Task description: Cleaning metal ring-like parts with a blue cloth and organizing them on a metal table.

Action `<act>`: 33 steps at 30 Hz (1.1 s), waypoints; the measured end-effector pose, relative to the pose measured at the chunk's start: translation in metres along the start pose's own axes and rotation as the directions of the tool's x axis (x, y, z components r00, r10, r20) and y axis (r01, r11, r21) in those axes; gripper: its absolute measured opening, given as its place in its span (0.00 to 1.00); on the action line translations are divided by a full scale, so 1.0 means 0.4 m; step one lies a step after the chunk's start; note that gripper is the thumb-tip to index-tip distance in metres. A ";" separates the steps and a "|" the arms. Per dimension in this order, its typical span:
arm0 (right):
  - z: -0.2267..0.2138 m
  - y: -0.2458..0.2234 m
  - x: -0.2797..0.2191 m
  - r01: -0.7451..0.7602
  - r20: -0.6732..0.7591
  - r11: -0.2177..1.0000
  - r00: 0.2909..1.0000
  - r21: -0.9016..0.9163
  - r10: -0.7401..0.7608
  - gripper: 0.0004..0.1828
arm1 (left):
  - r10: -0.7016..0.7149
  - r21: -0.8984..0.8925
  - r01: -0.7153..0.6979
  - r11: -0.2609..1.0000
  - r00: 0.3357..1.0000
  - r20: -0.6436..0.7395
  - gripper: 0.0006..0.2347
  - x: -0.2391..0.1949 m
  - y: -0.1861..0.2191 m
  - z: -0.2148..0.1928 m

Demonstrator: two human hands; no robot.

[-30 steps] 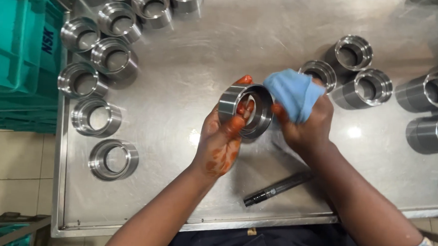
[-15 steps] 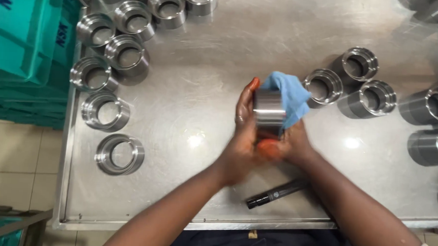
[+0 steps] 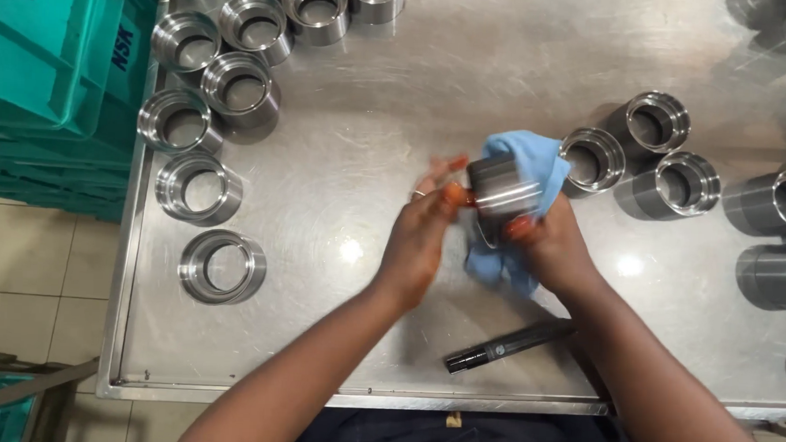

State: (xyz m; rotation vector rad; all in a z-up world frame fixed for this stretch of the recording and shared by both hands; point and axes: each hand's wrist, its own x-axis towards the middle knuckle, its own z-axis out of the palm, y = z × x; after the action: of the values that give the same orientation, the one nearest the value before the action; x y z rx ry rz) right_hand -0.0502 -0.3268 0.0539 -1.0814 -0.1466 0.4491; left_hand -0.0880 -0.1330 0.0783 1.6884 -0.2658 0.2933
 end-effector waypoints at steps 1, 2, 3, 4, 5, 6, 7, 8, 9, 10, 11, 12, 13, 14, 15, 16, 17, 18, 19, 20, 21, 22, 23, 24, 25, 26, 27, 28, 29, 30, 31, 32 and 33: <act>0.031 -0.032 0.003 -0.001 0.007 1.000 1.000 -0.002 0.001 0.48 | 0.002 0.002 -0.002 1.000 1.000 -0.007 0.02 0.003 -0.014 0.008; 0.062 -0.063 0.008 0.288 0.090 0.734 0.950 -0.616 -0.298 0.47 | -0.059 0.065 0.053 0.996 0.995 0.083 0.03 0.008 -0.029 0.014; 0.094 -0.095 0.013 0.411 0.334 0.078 0.824 -0.908 -0.458 0.46 | -0.124 0.131 0.102 0.986 0.978 0.168 0.06 0.013 -0.042 0.019; 0.088 -0.098 0.011 0.426 0.343 0.088 0.820 -0.901 -0.458 0.46 | -0.128 0.146 0.106 0.984 0.979 0.155 0.06 0.008 -0.063 0.021; 0.081 -0.100 0.008 0.317 0.237 0.112 0.863 -0.942 -0.446 0.40 | -0.181 0.202 0.140 0.969 0.962 0.202 0.09 0.003 -0.084 0.021; 0.074 -0.101 0.006 0.203 0.127 0.135 0.895 -0.970 -0.427 0.35 | -0.236 0.257 0.172 0.951 0.940 0.245 0.11 -0.003 -0.105 0.021; 0.084 -0.102 0.012 0.217 0.138 0.144 0.895 -0.965 -0.424 0.35 | -0.242 0.269 0.177 0.947 0.942 0.232 0.11 -0.001 -0.112 0.014; 0.093 -0.103 0.014 0.206 0.153 0.167 0.947 -0.964 -0.284 0.30 | -0.098 0.568 -0.107 0.816 0.943 0.319 0.09 0.001 -0.119 0.009; 0.099 -0.106 0.014 0.193 0.169 0.187 0.976 -0.963 -0.137 0.25 | 0.000 0.755 -0.378 0.536 0.894 0.448 0.09 0.003 -0.125 0.007; 0.094 -0.092 0.019 0.195 0.170 0.197 0.976 -0.961 -0.137 0.25 | -0.009 0.760 -0.376 0.530 0.893 0.449 0.09 0.030 -0.134 -0.034; 0.089 -0.079 0.023 0.224 0.211 0.057 0.961 -0.973 -0.177 0.22 | -0.046 0.729 -0.163 0.665 0.965 0.257 0.11 0.057 -0.144 -0.074; 0.079 -0.069 0.027 0.240 0.254 -0.091 0.943 -0.967 -0.215 0.20 | -0.108 0.633 0.042 0.773 0.992 0.066 0.13 0.089 -0.155 -0.108; 0.062 -0.062 0.033 0.238 0.252 -0.086 0.943 -0.967 -0.219 0.20 | -0.108 0.637 0.038 0.770 0.992 0.070 0.13 0.102 -0.162 -0.179; 0.043 -0.060 0.035 0.174 0.219 -0.180 0.938 -0.968 -0.269 0.16 | -0.130 0.773 0.229 0.591 0.973 -0.189 0.18 0.119 -0.170 -0.245; 0.024 -0.057 0.038 0.104 0.191 -0.268 0.928 -0.958 -0.321 0.13 | -0.087 0.816 0.433 0.384 0.896 -0.435 0.23 0.137 -0.178 -0.310; -0.006 -0.059 0.043 0.097 0.185 -0.268 0.928 -0.959 -0.324 0.13 | -0.087 0.817 0.427 0.386 0.899 -0.429 0.23 0.139 -0.202 -0.335; -0.036 -0.060 0.048 0.057 0.182 -0.327 0.913 -0.943 -0.366 0.13 | -0.103 0.842 0.468 0.267 0.883 -0.458 0.26 0.140 -0.227 -0.361; -0.065 -0.064 0.056 0.018 0.187 -0.386 0.896 -0.922 -0.403 0.12 | -0.115 0.850 0.506 0.144 0.862 -0.493 0.29 0.139 -0.251 -0.387; -0.088 -0.071 0.059 0.017 0.186 -0.388 0.896 -0.921 -0.403 0.12 | -0.116 0.850 0.505 0.146 0.863 -0.493 0.29 0.134 -0.272 -0.385; -0.113 -0.077 0.062 -0.040 0.154 -0.412 0.891 -0.910 -0.427 0.11 | -0.059 0.891 0.445 0.086 0.895 -0.442 0.27 0.134 -0.294 -0.381; -0.138 -0.084 0.065 -0.097 0.123 -0.434 0.883 -0.896 -0.452 0.10 | -0.005 0.923 0.385 0.021 0.923 -0.385 0.26 0.134 -0.315 -0.377; -0.157 -0.089 0.061 -0.111 0.115 -0.435 0.880 -0.894 -0.460 0.10 | -0.002 0.927 0.374 0.030 0.927 -0.374 0.26 0.137 -0.278 -0.352; -0.176 -0.095 0.058 -0.184 0.072 -0.459 0.871 -0.869 -0.485 0.09 | -0.147 0.928 0.354 0.115 0.930 -0.336 0.20 0.141 -0.240 -0.327; -0.197 -0.106 0.056 -0.259 0.030 -0.482 0.858 -0.837 -0.513 0.08 | -0.285 0.917 0.342 0.204 0.917 -0.279 0.15 0.149 -0.203 -0.300; -0.204 -0.108 0.053 -0.275 0.022 -0.484 0.852 -0.831 -0.522 0.08 | -0.280 0.919 0.329 0.215 0.923 -0.265 0.15 0.141 -0.169 -0.261; -0.213 -0.111 0.049 -0.179 0.061 -0.338 0.804 -0.924 -0.592 0.09 | -0.319 0.842 0.331 0.425 0.926 -0.202 0.15 0.131 -0.136 -0.219; -0.225 -0.114 0.045 -0.059 0.086 -0.193 0.744 -0.979 -0.662 0.10 | -0.344 0.720 0.327 0.612 0.930 -0.130 0.17 0.119 -0.105 -0.177; -0.162 -0.113 0.035 -0.079 0.079 -0.202 0.740 -0.976 -0.668 0.10 | -0.341 0.714 0.314 0.626 0.934 -0.112 0.17 0.113 -0.085 -0.142; -0.103 -0.110 0.029 0.071 0.082 -0.045 0.713 -0.996 -0.696 0.18 | -0.358 0.494 0.336 0.802 0.932 -0.051 0.16 0.107 -0.067 -0.105; -0.048 -0.101 0.020 0.220 0.070 0.115 0.687 -0.969 -0.724 0.27 | -0.368 0.238 0.353 0.905 0.930 0.020 0.15 0.098 -0.049 -0.067; 0.008 -0.087 0.000 0.198 0.055 0.112 0.683 -0.974 -0.728 0.27 | -0.368 0.232 0.349 0.908 0.929 0.043 0.15 0.089 -0.018 -0.040; 0.065 -0.074 -0.008 0.376 0.416 -0.207 0.647 -0.903 -0.639 0.21 | -0.323 0.183 0.305 0.934 0.943 0.078 0.18 0.084 0.013 -0.019; 0.125 -0.060 -0.012 0.531 0.713 -0.476 0.549 -0.700 -0.436 0.15 | -0.277 0.132 0.262 0.956 0.954 0.111 0.20 0.079 0.043 -0.001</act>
State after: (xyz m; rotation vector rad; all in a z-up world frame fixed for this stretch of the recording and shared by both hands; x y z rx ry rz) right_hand -0.0644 -0.2975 0.0989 -2.3359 -1.3057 -0.9105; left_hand -0.0640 -0.1352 0.1051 1.8368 -0.1109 -0.0044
